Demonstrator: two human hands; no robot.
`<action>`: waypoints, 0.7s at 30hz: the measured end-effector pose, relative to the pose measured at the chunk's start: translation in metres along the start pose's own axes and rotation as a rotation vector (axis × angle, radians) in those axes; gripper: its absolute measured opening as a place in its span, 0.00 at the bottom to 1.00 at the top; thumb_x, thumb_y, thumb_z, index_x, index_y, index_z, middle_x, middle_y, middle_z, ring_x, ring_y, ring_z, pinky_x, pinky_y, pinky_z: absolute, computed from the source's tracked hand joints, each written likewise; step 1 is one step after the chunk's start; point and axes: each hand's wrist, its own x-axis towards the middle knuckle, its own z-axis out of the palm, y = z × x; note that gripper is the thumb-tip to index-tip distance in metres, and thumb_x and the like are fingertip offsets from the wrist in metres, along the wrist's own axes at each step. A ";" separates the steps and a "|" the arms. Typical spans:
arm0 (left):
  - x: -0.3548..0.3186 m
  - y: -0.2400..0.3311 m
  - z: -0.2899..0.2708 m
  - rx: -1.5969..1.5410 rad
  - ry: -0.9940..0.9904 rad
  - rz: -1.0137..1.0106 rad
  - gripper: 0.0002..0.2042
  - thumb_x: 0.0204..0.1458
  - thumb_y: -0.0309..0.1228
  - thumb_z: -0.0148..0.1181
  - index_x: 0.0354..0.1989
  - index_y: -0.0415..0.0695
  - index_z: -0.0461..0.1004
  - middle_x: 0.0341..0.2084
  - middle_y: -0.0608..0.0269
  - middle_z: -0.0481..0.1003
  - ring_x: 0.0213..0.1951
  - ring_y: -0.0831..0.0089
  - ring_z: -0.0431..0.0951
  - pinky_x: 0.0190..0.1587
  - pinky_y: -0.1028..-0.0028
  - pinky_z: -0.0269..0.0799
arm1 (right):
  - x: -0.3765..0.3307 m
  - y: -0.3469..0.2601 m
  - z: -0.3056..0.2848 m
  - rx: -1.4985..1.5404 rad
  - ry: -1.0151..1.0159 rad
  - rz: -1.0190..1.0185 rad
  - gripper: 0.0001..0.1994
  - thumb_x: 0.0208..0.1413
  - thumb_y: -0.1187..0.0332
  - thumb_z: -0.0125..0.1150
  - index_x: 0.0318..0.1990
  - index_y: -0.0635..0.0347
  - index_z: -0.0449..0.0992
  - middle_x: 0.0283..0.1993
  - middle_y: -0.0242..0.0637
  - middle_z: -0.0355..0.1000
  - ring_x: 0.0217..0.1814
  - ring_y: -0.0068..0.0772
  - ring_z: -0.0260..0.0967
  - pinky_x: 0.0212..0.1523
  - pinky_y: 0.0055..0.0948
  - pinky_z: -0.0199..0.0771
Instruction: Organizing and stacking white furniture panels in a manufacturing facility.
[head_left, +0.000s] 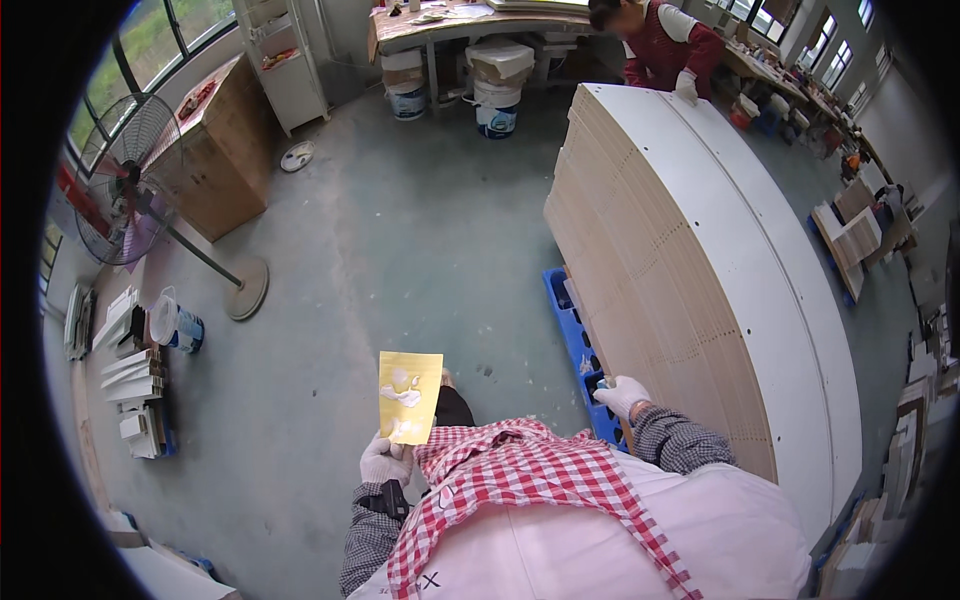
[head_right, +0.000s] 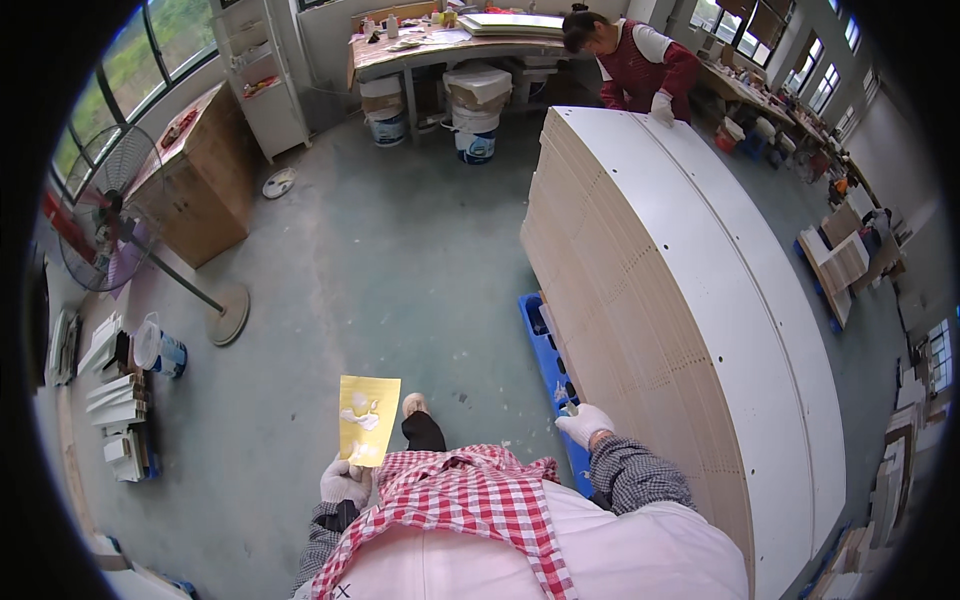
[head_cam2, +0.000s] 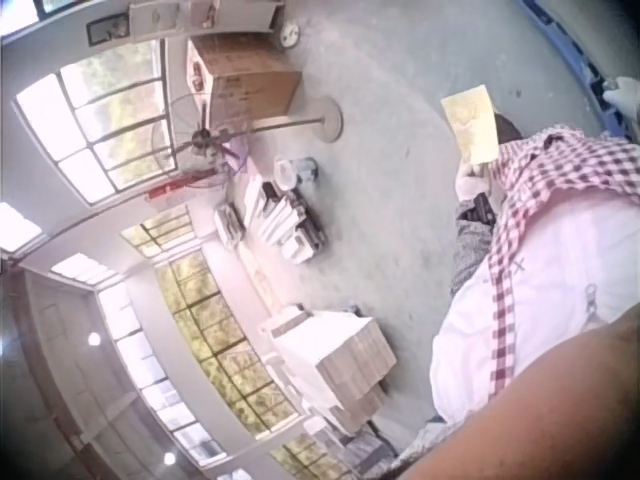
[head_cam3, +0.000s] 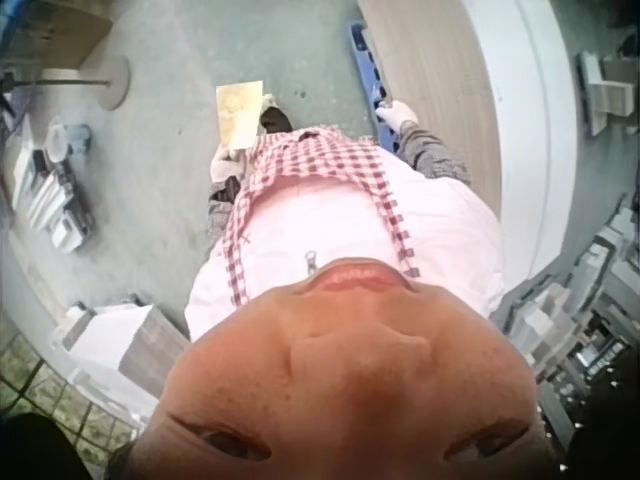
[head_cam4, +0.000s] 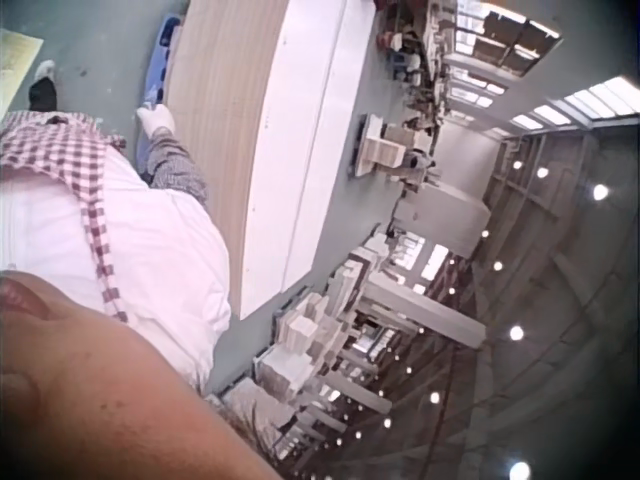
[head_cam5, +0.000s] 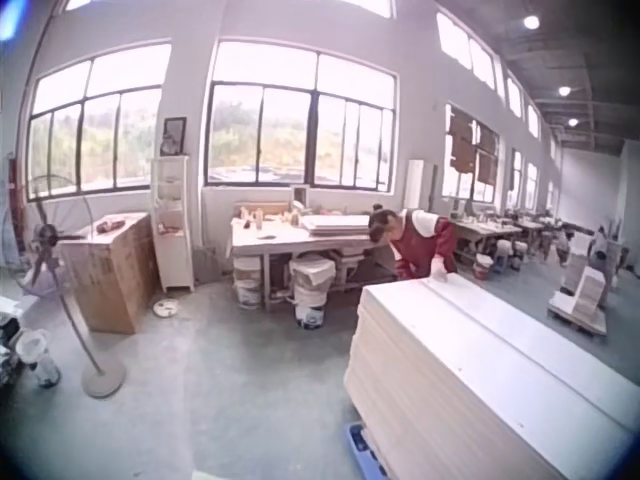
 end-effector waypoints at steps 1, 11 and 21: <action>0.017 0.009 0.015 0.000 -0.056 -0.008 0.21 0.49 0.20 0.45 0.53 0.34 0.70 0.31 0.60 0.74 0.19 0.76 0.65 0.38 0.70 0.81 | 0.012 -0.011 -0.002 -0.004 0.003 0.006 0.27 0.46 0.47 0.61 0.45 0.61 0.82 0.44 0.52 0.80 0.50 0.52 0.77 0.52 0.42 0.74; 0.224 0.157 0.152 0.063 -0.013 -0.045 0.20 0.49 0.21 0.46 0.51 0.36 0.72 0.27 0.64 0.72 0.19 0.77 0.65 0.37 0.72 0.79 | 0.132 -0.144 -0.045 0.065 0.019 0.234 0.31 0.46 0.49 0.65 0.52 0.66 0.79 0.52 0.56 0.77 0.56 0.51 0.75 0.57 0.40 0.73; 0.395 0.258 0.272 0.083 -0.157 -0.059 0.07 0.51 0.21 0.45 0.36 0.41 0.69 0.26 0.66 0.71 0.18 0.77 0.67 0.31 0.76 0.81 | 0.246 -0.326 -0.129 0.121 0.055 0.181 0.29 0.45 0.47 0.64 0.45 0.66 0.81 0.47 0.57 0.78 0.50 0.54 0.77 0.52 0.41 0.74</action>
